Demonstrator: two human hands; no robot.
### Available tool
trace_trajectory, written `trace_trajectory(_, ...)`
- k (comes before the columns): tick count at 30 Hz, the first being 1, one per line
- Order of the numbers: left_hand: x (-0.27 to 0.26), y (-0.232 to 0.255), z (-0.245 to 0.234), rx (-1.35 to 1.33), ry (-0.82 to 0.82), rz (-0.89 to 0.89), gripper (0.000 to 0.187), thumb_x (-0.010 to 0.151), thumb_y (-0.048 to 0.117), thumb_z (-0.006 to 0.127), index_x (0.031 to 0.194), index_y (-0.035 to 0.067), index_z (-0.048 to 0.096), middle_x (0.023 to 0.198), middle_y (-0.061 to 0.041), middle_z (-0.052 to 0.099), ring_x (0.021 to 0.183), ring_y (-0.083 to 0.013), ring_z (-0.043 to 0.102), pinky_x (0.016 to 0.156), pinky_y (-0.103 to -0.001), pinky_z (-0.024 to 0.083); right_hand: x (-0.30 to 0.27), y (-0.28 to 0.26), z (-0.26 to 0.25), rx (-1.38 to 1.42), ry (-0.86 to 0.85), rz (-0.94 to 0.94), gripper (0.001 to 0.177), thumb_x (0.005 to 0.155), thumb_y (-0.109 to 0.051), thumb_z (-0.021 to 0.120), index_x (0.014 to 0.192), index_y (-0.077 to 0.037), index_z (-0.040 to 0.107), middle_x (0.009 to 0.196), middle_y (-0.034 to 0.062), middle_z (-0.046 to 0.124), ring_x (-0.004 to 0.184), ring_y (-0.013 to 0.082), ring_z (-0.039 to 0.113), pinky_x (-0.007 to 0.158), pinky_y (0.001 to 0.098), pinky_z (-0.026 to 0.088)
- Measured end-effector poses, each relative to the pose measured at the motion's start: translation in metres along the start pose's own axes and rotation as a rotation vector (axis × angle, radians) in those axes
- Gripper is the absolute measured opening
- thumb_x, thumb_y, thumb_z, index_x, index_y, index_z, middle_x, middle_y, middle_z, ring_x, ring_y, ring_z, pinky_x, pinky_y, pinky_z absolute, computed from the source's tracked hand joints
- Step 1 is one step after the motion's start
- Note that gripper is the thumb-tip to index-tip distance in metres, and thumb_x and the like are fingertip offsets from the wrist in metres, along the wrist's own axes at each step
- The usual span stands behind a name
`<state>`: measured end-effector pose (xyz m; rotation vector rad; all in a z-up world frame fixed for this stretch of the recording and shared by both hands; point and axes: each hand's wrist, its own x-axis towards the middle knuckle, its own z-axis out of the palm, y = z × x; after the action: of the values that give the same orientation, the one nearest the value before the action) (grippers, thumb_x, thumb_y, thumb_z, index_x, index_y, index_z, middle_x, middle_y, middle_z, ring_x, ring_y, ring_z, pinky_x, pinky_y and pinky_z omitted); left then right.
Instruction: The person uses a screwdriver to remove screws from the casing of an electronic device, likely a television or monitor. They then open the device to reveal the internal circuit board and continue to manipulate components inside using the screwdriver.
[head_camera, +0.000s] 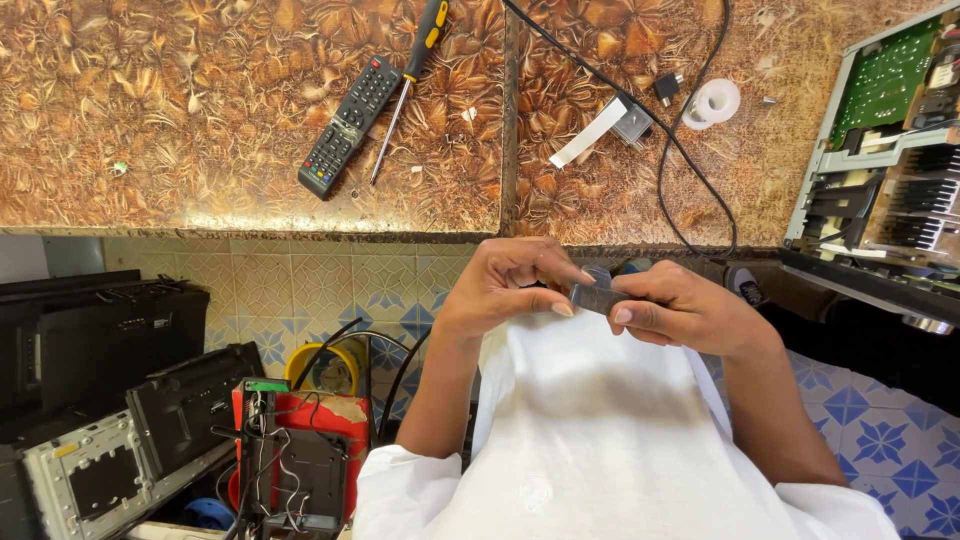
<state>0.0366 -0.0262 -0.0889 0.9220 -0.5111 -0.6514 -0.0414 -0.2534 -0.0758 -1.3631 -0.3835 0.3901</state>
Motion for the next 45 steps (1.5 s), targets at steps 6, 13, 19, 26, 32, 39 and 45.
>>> trace_trajectory(6, 0.000, -0.004, -0.007, -0.159, -0.092, -0.094, 0.026, 0.077, -0.005, 0.084, 0.102, -0.007, 0.076, 0.085, -0.019, 0.073, 0.077, -0.0208, 0.073, 0.071, -0.031, 0.063, -0.001, 0.003, -0.002, -0.039, -0.042, 0.021, 0.027, 0.100, -0.014, 0.055, 0.091, 0.001, 0.076, 0.038, -0.0029, 0.050, 0.030, 0.0068, 0.037, 0.036, 0.0198, 0.035)
trace_trajectory(13, -0.006, -0.004, -0.008, -0.256, -0.108, -0.183, 0.027, 0.076, -0.009, 0.082, 0.101, -0.013, 0.074, 0.083, -0.022, 0.071, 0.076, -0.0248, 0.075, 0.068, -0.035, 0.065, -0.004, 0.005, -0.001, -0.106, -0.043, 0.073, 0.025, 0.098, -0.018, 0.060, 0.093, 0.000, 0.077, 0.038, -0.0010, 0.051, 0.031, 0.0100, 0.034, 0.035, 0.0233, 0.033)
trace_trajectory(19, -0.009, -0.010, -0.014, -0.282, -0.130, -0.210, 0.028, 0.076, -0.012, 0.081, 0.102, -0.016, 0.072, 0.081, -0.024, 0.069, 0.073, -0.0280, 0.075, 0.066, -0.039, 0.065, -0.003, 0.005, 0.001, -0.120, -0.041, 0.080, 0.026, 0.098, -0.018, 0.060, 0.096, 0.000, 0.078, 0.037, -0.0014, 0.049, 0.031, 0.0098, 0.032, 0.035, 0.0233, 0.032)
trace_trajectory(26, -0.010, -0.010, -0.015, -0.284, -0.137, -0.218, 0.027, 0.077, -0.013, 0.080, 0.103, -0.016, 0.072, 0.083, -0.024, 0.069, 0.074, -0.0286, 0.075, 0.067, -0.040, 0.065, -0.010, 0.017, 0.000, -0.145, -0.025, 0.116, 0.031, 0.096, -0.018, 0.061, 0.114, 0.003, 0.076, 0.037, -0.0008, 0.051, 0.032, 0.0101, 0.032, 0.036, 0.0237, 0.031)
trace_trajectory(32, -0.012, -0.013, -0.017, -0.292, -0.133, -0.223, 0.027, 0.077, -0.014, 0.079, 0.102, -0.018, 0.071, 0.081, -0.025, 0.068, 0.073, -0.0306, 0.075, 0.065, -0.043, 0.065, -0.012, 0.019, 0.001, -0.162, -0.020, 0.131, 0.036, 0.096, -0.018, 0.062, 0.123, 0.003, 0.073, 0.037, 0.0000, 0.051, 0.031, 0.0099, 0.032, 0.036, 0.0238, 0.031)
trace_trajectory(39, -0.013, -0.015, -0.018, -0.275, -0.123, -0.217, 0.025, 0.077, -0.013, 0.079, 0.101, -0.017, 0.071, 0.081, -0.024, 0.068, 0.072, -0.0309, 0.075, 0.064, -0.044, 0.065, -0.011, 0.015, 0.001, -0.177, 0.004, 0.148, 0.034, 0.094, -0.017, 0.063, 0.121, 0.001, 0.075, 0.036, 0.0004, 0.052, 0.031, 0.0105, 0.033, 0.036, 0.0239, 0.031)
trace_trajectory(45, -0.014, -0.018, -0.020, -0.286, -0.124, -0.217, 0.023, 0.079, -0.012, 0.078, 0.100, -0.017, 0.072, 0.081, -0.024, 0.068, 0.071, -0.0313, 0.075, 0.063, -0.044, 0.065, -0.012, 0.015, 0.002, -0.191, 0.002, 0.166, 0.032, 0.094, -0.018, 0.064, 0.118, -0.001, 0.077, 0.036, -0.0001, 0.052, 0.032, 0.0107, 0.034, 0.036, 0.0239, 0.031)
